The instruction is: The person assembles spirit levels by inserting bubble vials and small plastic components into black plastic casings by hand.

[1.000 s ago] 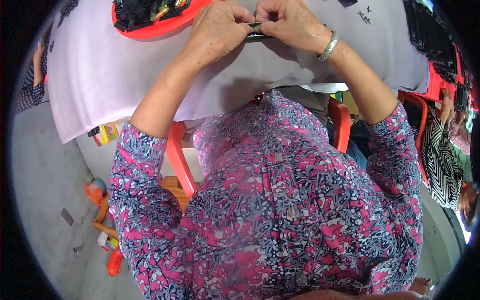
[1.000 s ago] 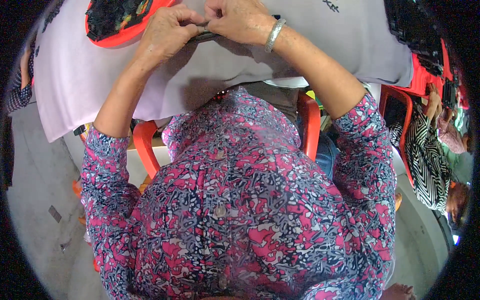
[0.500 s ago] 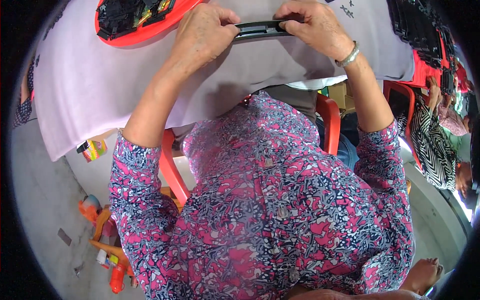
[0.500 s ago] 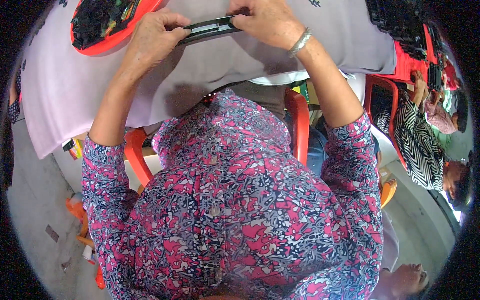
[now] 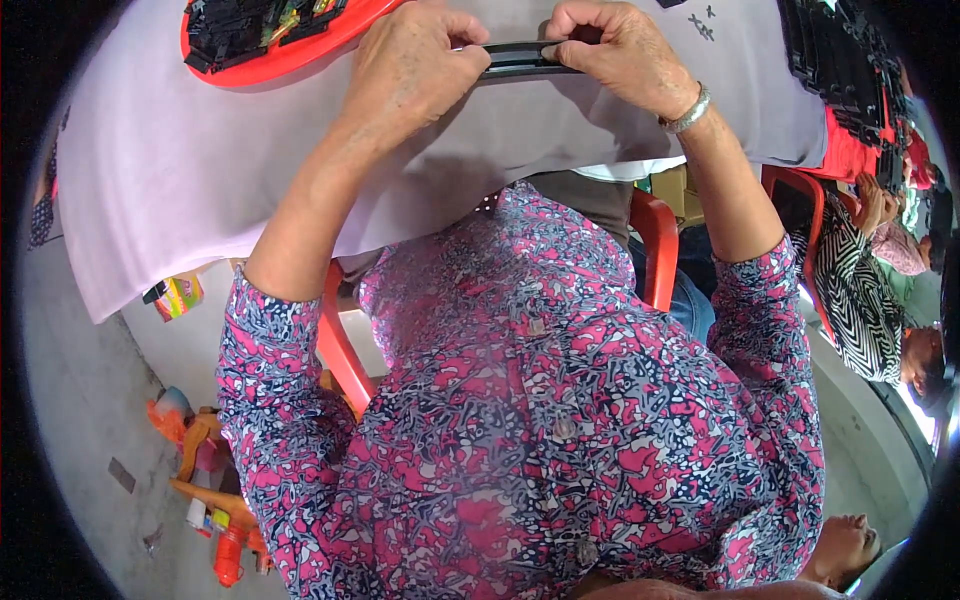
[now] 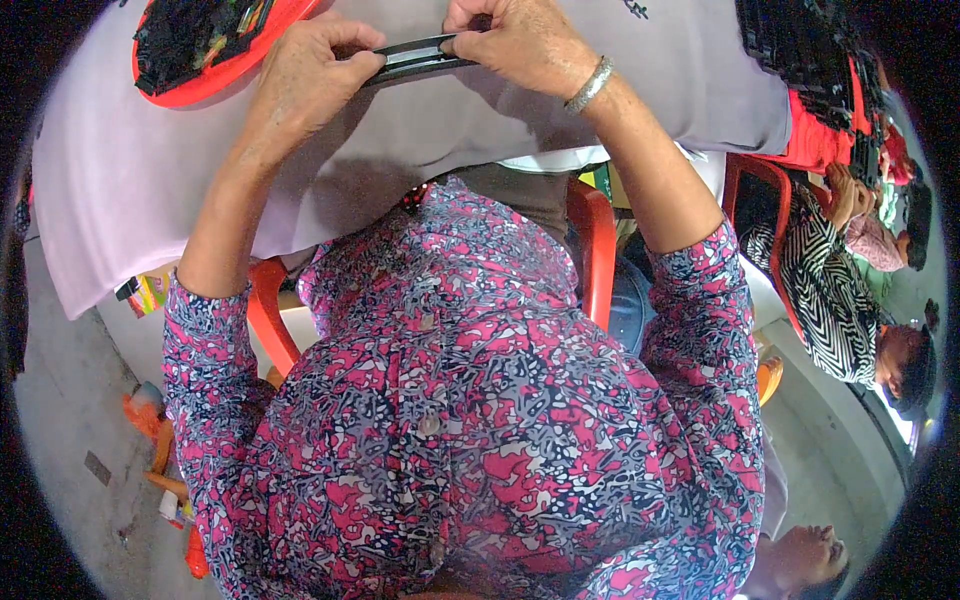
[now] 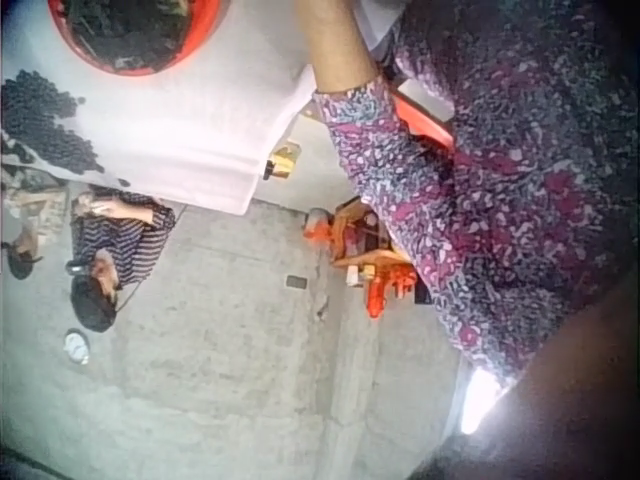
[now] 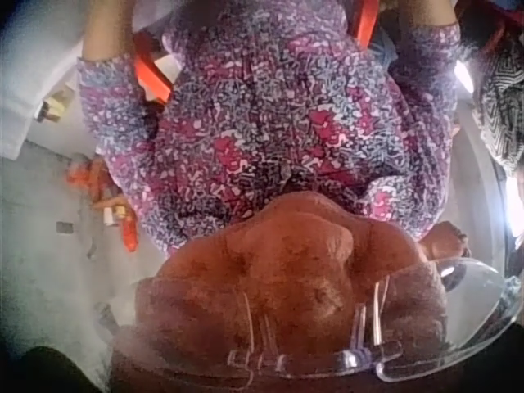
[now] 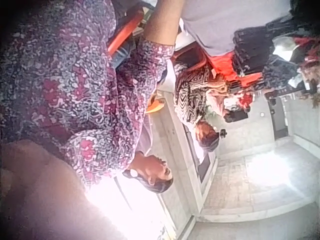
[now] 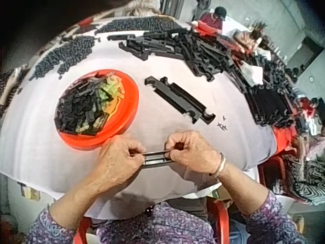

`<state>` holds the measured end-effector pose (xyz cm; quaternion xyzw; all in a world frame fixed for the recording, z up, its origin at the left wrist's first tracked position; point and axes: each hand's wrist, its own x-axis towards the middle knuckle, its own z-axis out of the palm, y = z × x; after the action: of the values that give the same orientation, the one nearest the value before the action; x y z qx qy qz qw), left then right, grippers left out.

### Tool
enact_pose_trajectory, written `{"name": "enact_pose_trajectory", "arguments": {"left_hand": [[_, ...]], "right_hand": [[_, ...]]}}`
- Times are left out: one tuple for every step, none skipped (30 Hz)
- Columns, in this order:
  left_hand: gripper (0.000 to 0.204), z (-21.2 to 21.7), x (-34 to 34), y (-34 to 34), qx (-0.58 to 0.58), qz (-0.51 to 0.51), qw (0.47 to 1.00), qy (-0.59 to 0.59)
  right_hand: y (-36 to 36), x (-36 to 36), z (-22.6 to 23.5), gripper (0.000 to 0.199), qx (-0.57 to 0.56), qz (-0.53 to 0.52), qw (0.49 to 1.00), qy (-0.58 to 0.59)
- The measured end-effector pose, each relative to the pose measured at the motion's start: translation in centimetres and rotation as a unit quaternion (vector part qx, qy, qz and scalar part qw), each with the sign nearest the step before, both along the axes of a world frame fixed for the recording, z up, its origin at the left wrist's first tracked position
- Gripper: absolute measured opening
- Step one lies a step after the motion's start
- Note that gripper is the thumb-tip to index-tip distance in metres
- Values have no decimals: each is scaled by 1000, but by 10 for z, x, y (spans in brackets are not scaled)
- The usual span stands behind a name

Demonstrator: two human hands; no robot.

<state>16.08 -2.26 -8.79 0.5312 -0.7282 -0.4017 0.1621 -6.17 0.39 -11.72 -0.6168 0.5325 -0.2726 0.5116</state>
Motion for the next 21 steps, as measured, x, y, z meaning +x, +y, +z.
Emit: {"name": "enact_pose_trajectory", "arguments": {"left_hand": [[21,-1,1,0,-3,-1,1000,6],[23,-2,1,0,-7,-2,1000,12],[23,0,2,1,-7,-1,1000,13],[23,3,2,4,-19,-1,1000,20],[22,5,2,5,-32,-1,999,27],[22,5,3,5,-33,1,999,28],[22,5,4,5,-30,-4,999,38],[21,5,4,6,-27,-8,998,48],[21,5,5,6,-28,-7,998,47],[20,5,5,7,-46,-13,997,56],[20,5,6,7,-64,-20,996,65],[20,6,6,7,-64,-20,996,65],[19,8,5,8,-61,-17,996,57],[19,9,5,8,-59,-14,997,49],[19,10,5,8,-59,-15,997,49],[18,10,6,7,-54,-15,997,54],[18,11,6,7,-48,-14,997,60],[18,9,6,7,-49,-15,997,58],[18,5,7,7,-67,-13,995,69],[18,4,7,7,-84,-12,993,80],[18,5,7,7,-85,-14,993,78]], "right_hand": [[0,1,1,8,0,1,1000,0],[0,1,2,8,-5,4,1000,-1],[0,1,3,8,-10,5,1000,-2],[0,1,4,8,-10,5,1000,-1],[0,1,7,9,2,5,1000,-12],[0,1,7,9,13,6,1000,-23],[0,0,8,9,13,7,1000,-23],[0,0,8,9,15,10,999,-35],[0,-1,8,10,18,14,999,-49],[0,-2,9,10,17,15,999,-49],[0,-2,11,10,12,22,999,-45],[-1,-3,14,11,8,28,999,-42],[-1,-3,16,11,8,28,999,-42],[-1,-2,18,11,9,27,998,-48],[-1,-1,19,11,9,25,998,-55],[-1,0,21,11,9,24,998,-55],[-1,1,23,11,23,21,998,-52],[-2,3,24,11,36,19,998,-49],[-3,3,24,11,35,19,998,-51],[-4,2,23,12,20,31,998,-52],[-5,2,22,12,6,42,998,-54]]}}
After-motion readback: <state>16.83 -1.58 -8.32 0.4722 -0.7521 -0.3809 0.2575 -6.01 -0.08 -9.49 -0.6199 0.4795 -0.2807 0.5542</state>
